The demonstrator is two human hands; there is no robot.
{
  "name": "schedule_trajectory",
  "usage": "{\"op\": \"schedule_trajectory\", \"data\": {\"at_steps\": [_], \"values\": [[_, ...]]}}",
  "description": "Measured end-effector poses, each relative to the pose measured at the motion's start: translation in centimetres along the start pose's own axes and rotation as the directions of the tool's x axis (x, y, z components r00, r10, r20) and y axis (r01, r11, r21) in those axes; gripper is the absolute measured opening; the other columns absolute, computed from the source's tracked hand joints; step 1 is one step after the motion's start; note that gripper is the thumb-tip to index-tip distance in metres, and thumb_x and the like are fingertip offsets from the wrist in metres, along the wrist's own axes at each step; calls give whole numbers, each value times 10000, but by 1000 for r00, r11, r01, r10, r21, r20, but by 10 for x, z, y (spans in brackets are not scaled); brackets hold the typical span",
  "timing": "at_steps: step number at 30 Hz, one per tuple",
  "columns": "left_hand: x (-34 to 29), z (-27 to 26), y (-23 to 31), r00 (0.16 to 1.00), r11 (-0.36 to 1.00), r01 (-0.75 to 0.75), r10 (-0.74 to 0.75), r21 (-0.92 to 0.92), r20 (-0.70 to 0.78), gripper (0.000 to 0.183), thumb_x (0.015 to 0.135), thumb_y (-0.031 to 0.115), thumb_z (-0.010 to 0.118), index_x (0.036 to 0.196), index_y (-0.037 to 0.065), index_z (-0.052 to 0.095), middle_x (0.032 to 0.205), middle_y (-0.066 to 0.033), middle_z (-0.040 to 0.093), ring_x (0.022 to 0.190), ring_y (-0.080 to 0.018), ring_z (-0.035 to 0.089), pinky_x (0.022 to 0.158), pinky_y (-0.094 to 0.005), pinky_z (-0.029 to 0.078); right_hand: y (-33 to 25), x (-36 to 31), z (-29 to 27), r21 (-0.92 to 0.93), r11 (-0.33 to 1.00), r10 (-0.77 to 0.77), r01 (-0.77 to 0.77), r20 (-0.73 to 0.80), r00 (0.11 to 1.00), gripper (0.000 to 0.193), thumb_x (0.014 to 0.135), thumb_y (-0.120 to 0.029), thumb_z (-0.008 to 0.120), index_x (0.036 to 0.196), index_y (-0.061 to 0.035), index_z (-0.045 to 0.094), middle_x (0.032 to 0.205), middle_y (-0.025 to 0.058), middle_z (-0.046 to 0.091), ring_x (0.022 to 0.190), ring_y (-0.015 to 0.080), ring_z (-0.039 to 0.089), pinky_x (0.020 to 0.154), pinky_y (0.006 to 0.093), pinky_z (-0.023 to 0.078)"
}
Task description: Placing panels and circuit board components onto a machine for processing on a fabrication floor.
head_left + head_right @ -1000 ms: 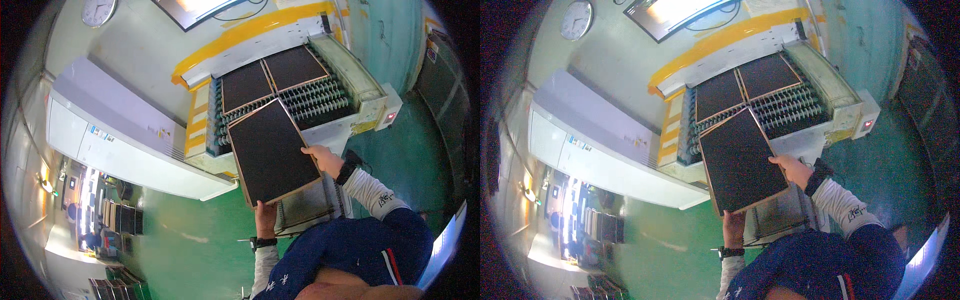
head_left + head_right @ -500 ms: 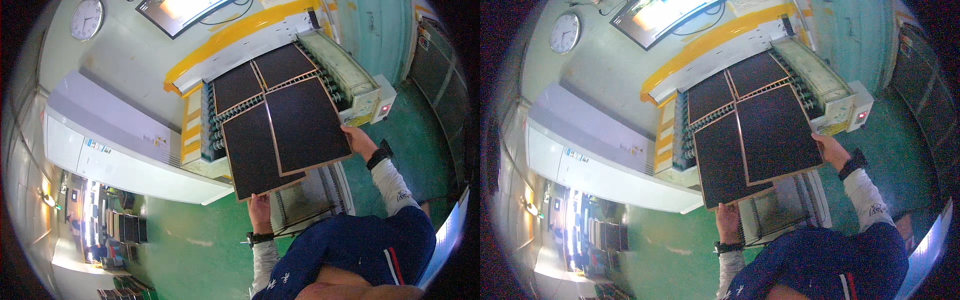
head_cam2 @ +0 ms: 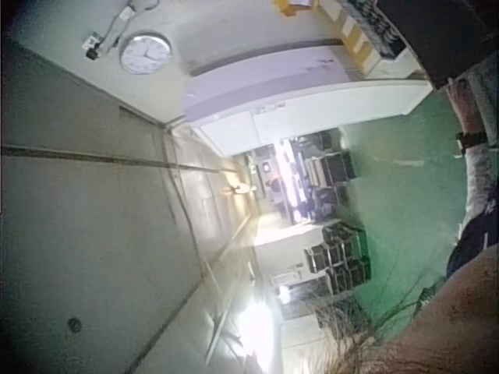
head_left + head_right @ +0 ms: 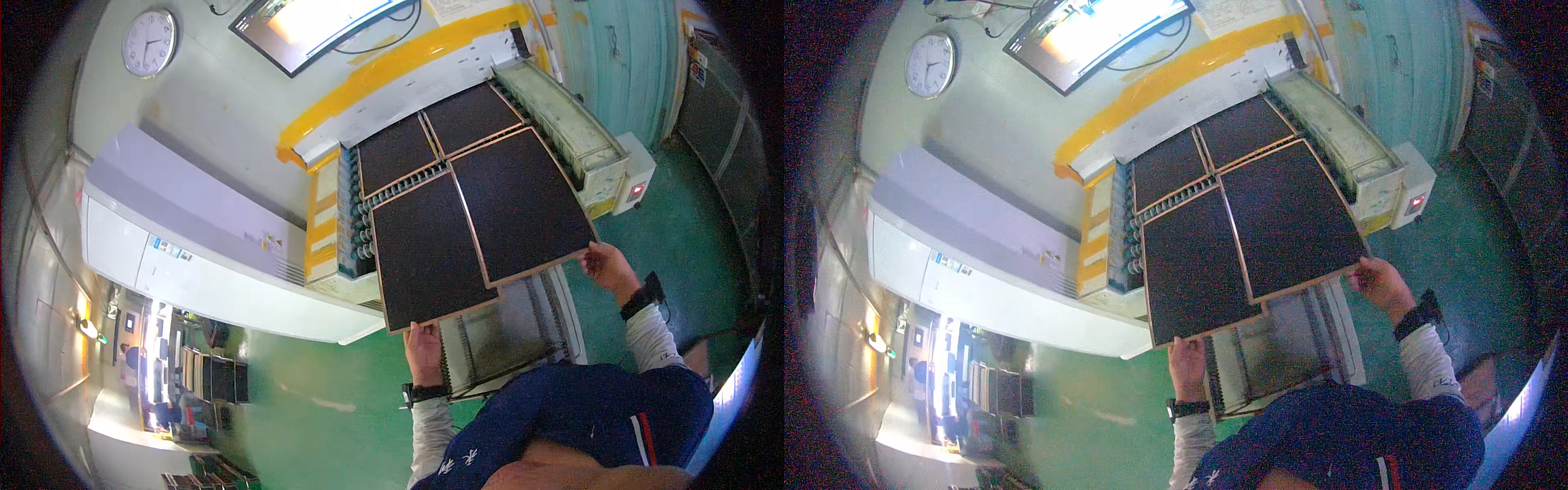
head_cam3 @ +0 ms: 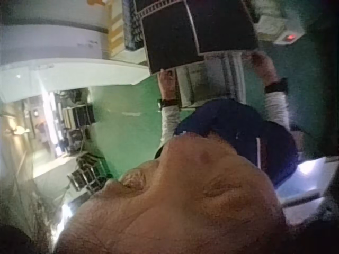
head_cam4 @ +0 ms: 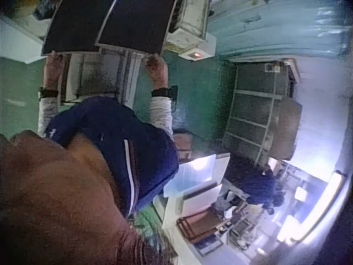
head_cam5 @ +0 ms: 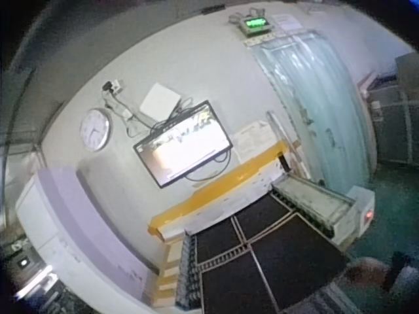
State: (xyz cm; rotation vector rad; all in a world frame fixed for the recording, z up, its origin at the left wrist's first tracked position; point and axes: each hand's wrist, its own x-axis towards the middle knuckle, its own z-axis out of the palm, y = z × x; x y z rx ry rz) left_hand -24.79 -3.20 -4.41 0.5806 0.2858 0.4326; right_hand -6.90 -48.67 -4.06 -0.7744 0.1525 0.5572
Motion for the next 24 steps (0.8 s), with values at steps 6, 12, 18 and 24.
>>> {"op": "schedule_trajectory", "data": {"at_steps": [6, 12, 18, 24], "values": [[11, 4, -1, 1000, 1000, -9, 9, -2, 2, 100, 968, 131, 575, 1058, 89, 575, 1053, -52, 654, 930, -200, 616, 912, -407, 504, 12, 17, -8, 138, 987, -77, 83, -51, 996, 260, 968, -285, 575, 906, -43, 645, 874, 69, 688, 768, 220, 665, 698, 342, 549], [16, -2, 3, 1000, 1000, -18, 18, 3, 21, 89, 971, 140, 572, 1047, 94, 587, 1025, -43, 660, 904, -190, 617, 890, -390, 506, 14, 6, 41, 26, 994, -103, 102, 17, 995, 251, 985, -240, 538, 948, -23, 658, 896, 90, 690, 812, 230, 676, 725, 354, 551], [22, 5, 6, 999, 999, -32, 32, 30, -8, 119, 978, 164, 563, 1062, 86, 596, 1040, -52, 661, 932, -200, 614, 878, -382, 507, 11, 14, 37, -63, 990, -130, 126, -62, 990, 265, 988, -229, 523, 942, -1, 651, 888, 116, 685, 793, 229, 669, 725, 360, 559], [34, -12, 9, 1000, 998, -14, 15, 54, -24, 188, 972, 156, 574, 1153, 103, 572, 1134, -63, 626, 1009, -208, 582, 908, -395, 483, 12, 15, 41, -103, 987, -132, 124, -68, 989, 238, 987, -216, 519, 946, -18, 645, 887, 95, 682, 784, 208, 659, 730, 344, 553]]}}
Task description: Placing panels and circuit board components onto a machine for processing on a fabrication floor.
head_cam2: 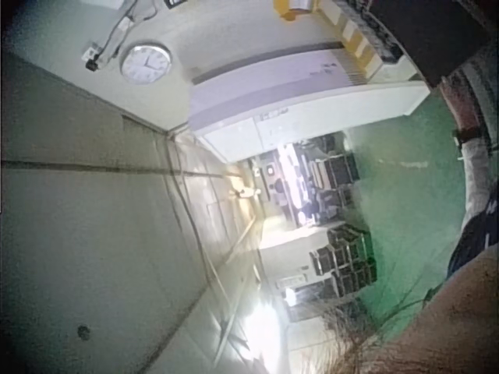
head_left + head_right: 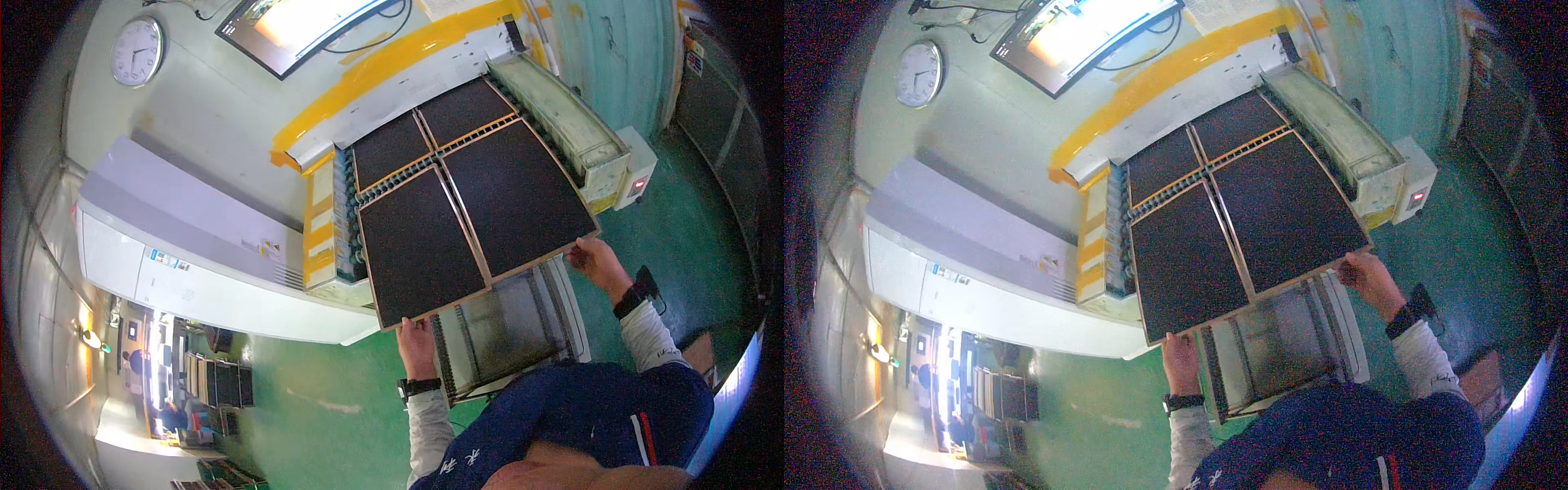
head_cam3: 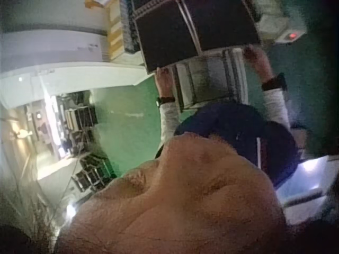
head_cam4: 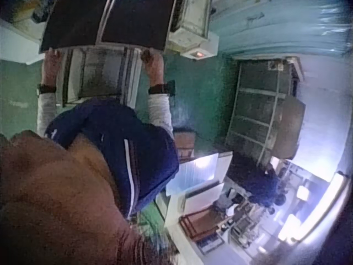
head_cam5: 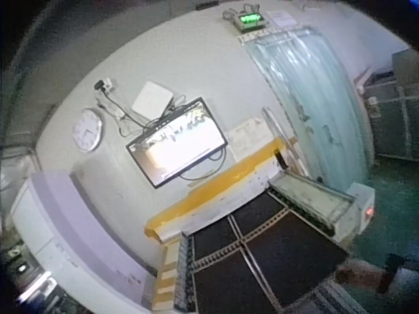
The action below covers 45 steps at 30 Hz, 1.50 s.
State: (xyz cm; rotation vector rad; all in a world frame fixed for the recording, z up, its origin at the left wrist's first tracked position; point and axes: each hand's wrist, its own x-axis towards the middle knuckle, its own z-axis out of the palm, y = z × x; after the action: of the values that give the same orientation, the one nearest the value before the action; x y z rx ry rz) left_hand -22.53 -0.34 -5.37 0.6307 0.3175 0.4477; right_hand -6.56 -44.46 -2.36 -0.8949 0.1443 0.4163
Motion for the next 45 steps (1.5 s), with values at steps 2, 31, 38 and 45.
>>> {"op": "schedule_trajectory", "data": {"at_steps": [2, 31, 38, 45], "values": [[4, 14, 0, 1000, 1000, 4, -4, 13, 2, 190, 973, 159, 575, 1154, 101, 571, 1150, -66, 619, 1030, -210, 574, 912, -393, 481, 4, 6, -8, 8, 1000, -13, 13, 14, 1000, 232, 987, -217, 522, 964, -20, 644, 902, 87, 677, 801, 203, 655, 728, 342, 548], [61, 4, 7, 998, 998, 61, -61, -10, 8, 109, 964, 167, 596, 1040, 90, 603, 1053, -46, 659, 993, -222, 601, 934, -423, 494, -6, 35, 12, -39, 999, 17, -16, 6, 1000, 274, 987, -227, 507, 1005, 5, 650, 943, 105, 707, 784, 187, 672, 684, 314, 548], [69, 0, 8, 998, 998, 54, -54, -10, 30, 126, 956, 165, 608, 1059, 96, 588, 1066, -41, 648, 1006, -229, 592, 936, -432, 488, -5, 43, 11, -56, 998, 26, -26, 5, 1000, 251, 988, -224, 504, 992, -16, 643, 957, 107, 703, 805, 192, 668, 679, 317, 545], [71, 11, 10, 998, 998, 69, -69, -1, -1, 135, 949, 163, 617, 1064, 97, 592, 1049, -45, 636, 1013, -237, 581, 941, -415, 485, -6, 49, 9, -48, 998, 33, -32, 11, 999, 266, 996, -240, 497, 982, -15, 638, 945, 106, 699, 787, 186, 659, 670, 323, 534]]}}
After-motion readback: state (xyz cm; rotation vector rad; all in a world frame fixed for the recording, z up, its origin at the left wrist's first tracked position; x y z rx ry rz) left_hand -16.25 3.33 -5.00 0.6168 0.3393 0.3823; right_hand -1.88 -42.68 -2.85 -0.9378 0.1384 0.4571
